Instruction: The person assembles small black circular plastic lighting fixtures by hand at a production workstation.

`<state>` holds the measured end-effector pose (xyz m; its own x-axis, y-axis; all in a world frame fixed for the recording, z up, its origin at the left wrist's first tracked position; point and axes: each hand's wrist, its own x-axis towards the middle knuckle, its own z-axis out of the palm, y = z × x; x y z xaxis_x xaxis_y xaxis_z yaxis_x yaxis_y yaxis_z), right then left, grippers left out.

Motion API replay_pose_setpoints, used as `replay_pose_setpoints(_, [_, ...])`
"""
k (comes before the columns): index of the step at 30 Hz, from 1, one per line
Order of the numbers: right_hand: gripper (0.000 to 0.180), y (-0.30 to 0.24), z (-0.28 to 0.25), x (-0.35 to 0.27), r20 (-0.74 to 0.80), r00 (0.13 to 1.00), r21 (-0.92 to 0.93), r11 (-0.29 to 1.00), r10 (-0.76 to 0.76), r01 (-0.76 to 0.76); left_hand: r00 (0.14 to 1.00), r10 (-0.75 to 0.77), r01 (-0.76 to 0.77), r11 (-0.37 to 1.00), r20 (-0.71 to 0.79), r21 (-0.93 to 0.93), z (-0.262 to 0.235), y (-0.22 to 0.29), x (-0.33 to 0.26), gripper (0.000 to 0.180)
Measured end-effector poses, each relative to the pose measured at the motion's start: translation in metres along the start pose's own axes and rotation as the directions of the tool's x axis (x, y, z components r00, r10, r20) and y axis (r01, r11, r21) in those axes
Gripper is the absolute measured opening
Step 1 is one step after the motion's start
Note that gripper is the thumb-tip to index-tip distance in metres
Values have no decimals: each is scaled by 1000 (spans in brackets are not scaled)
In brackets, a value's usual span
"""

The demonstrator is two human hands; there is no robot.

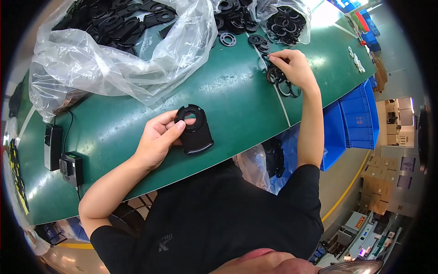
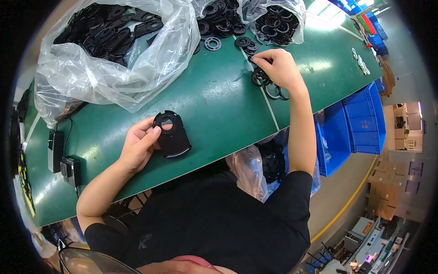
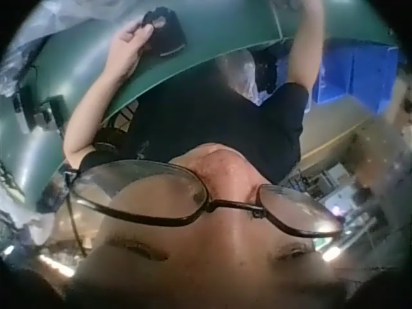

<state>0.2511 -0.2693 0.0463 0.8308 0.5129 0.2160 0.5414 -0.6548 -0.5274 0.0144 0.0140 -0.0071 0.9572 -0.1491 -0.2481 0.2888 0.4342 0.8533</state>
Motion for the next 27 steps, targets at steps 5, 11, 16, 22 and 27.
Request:
replay_pose_setpoints(5, [26,-11,-10,8,219,959,158,963,180,-217,1000,3,-3,1000,0,5,0,0,0,36])
replay_pose_setpoints(11, [22,0,-11,15,277,899,233,884,339,-405,1000,1,-1,1000,-7,4,2,1,0,38])
replay_pose_setpoints(16, [23,7,-21,16,369,864,395,784,342,-479,1000,1,-1,999,4,37,2,2,-1,39])
replay_pose_setpoints(22, [26,-4,-13,6,212,901,262,866,379,-426,1000,10,-11,1000,27,18,1,1,0,39])
replay_pose_setpoints(27, [28,-10,-13,3,77,960,242,929,270,-281,1000,12,-12,1000,6,25,2,2,-2,37])
